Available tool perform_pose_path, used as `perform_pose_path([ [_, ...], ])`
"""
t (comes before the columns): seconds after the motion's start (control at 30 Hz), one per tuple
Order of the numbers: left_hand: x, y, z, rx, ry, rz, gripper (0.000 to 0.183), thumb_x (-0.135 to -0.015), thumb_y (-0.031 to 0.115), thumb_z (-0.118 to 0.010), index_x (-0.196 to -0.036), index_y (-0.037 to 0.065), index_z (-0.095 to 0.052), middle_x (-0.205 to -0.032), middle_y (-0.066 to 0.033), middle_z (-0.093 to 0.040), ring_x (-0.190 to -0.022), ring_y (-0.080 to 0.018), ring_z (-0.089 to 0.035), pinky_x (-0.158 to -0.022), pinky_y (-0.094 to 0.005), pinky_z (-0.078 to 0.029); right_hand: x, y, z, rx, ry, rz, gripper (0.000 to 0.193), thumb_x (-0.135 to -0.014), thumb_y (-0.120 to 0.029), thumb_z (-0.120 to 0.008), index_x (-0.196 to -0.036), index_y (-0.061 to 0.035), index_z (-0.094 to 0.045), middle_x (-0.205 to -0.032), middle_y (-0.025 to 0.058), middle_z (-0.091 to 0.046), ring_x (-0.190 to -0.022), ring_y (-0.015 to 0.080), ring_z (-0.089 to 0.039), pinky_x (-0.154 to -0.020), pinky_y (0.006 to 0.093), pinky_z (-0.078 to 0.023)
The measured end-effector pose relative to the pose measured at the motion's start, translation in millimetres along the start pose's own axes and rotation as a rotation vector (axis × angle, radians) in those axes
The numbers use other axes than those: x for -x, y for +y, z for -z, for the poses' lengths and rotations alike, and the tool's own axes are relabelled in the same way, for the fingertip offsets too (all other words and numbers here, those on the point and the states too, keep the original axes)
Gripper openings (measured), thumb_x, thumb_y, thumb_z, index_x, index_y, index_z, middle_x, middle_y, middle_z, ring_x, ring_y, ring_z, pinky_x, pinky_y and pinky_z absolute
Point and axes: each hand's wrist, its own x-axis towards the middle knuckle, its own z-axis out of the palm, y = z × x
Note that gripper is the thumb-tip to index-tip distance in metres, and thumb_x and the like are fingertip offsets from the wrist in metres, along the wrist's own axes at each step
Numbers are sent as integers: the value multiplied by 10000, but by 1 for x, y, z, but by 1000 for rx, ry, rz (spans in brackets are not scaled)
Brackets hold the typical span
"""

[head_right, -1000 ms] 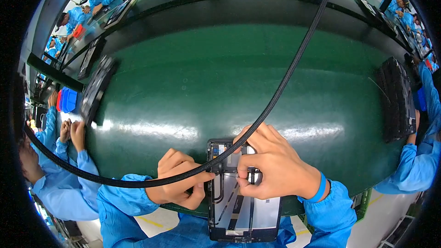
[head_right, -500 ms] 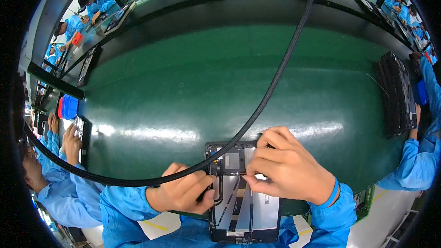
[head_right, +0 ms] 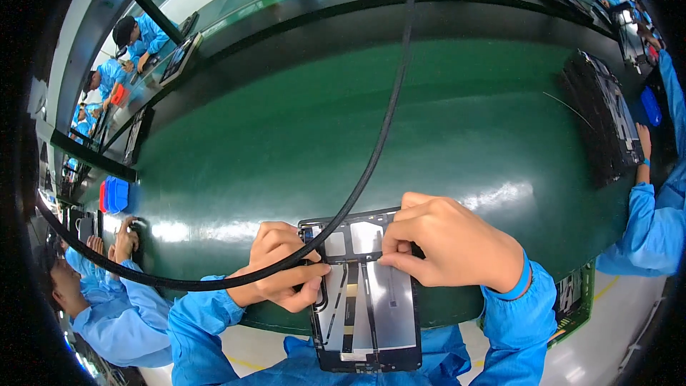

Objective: The person assembles tablet devices on a conveyor line by taking each unit, connecting ribbon cables and internal components by hand, and sliding the assembled tablets down the line.

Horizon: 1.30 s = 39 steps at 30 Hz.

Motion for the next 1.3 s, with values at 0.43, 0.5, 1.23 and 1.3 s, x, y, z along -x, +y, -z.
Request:
perform_pose_path([
  [0.43,-29,25,3,115,-286,10,362,-824,227,-760,-1145,87,-849,-961,-16,-683,-855,-226,-604,-849,-390,-492,10,8,19,-158,-193,-161,149,-852,-137,-839,-837,-3,-779,-741,130,-768,-655,256,-749,-637,371,-581],
  [0.5,-33,27,1,179,-399,8,443,-876,251,-743,-1290,110,-813,-950,-12,-651,-841,-226,-583,-850,-389,-475,11,11,20,-198,-203,-151,162,-842,-144,-844,-843,6,-784,-744,137,-774,-656,248,-755,-649,363,-593],
  [1.23,-46,52,-8,-97,-288,-298,441,-840,226,-731,-1244,78,-828,-1032,-58,-779,-828,-177,-747,-695,-284,-602,6,22,18,-150,-222,-211,196,-789,-152,-838,-830,28,-771,-732,155,-768,-668,254,-760,-628,375,-579],
  [1.3,-42,51,-9,-50,-321,-261,446,-833,223,-732,-1243,75,-828,-1011,-59,-769,-795,-174,-733,-668,-279,-590,7,22,17,-148,-221,-214,195,-787,-150,-838,-828,28,-770,-729,154,-767,-663,252,-758,-622,375,-576],
])
